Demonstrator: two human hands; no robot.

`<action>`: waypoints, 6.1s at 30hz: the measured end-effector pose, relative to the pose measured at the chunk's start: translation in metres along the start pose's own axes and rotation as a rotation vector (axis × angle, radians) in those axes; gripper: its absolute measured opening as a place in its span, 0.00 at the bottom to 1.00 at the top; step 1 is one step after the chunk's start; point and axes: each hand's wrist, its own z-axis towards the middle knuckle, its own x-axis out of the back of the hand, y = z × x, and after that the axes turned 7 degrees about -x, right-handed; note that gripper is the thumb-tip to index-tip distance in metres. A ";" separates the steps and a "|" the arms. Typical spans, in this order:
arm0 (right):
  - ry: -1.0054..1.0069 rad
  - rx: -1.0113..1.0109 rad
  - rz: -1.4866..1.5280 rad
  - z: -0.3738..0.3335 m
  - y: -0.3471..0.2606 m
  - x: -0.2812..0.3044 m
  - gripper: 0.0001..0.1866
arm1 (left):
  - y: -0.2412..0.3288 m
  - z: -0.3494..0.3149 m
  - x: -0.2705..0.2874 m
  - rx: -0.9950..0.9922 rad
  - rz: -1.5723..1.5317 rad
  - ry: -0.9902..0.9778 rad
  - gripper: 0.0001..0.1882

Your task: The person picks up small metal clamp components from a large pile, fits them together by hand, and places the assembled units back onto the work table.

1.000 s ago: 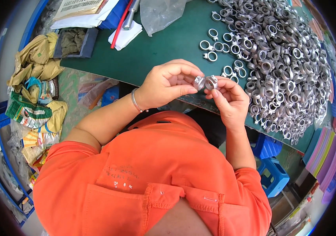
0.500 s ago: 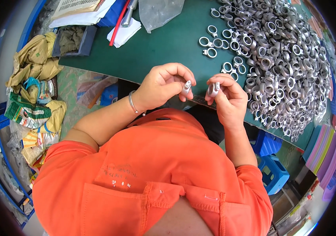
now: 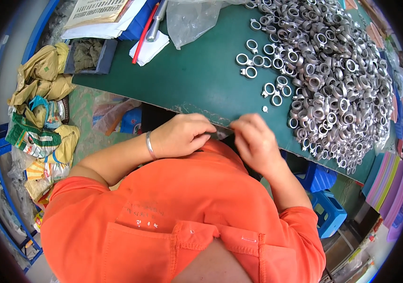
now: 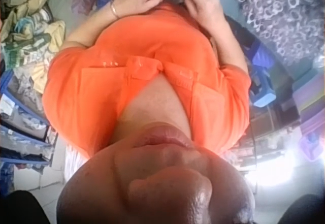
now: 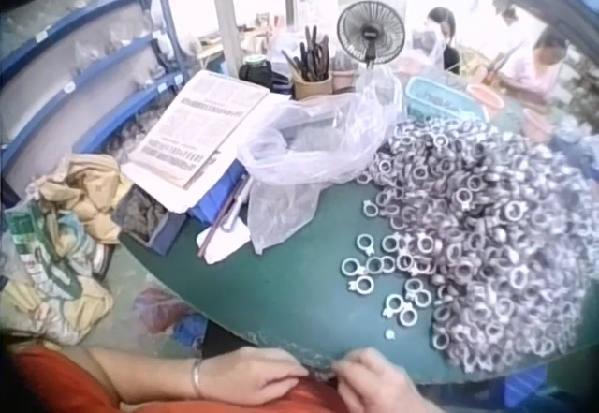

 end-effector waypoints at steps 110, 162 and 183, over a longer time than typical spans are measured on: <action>0.157 -0.494 1.029 0.005 0.003 -0.006 0.09 | 0.003 0.042 -0.005 -0.029 -0.597 0.299 0.21; 0.342 -0.384 -0.554 0.036 0.036 -0.004 0.34 | -0.054 0.121 0.005 -0.269 0.214 -0.055 0.42; 0.245 -0.351 -0.139 0.046 0.017 0.000 0.15 | -0.027 0.064 -0.002 -0.265 0.281 0.170 0.17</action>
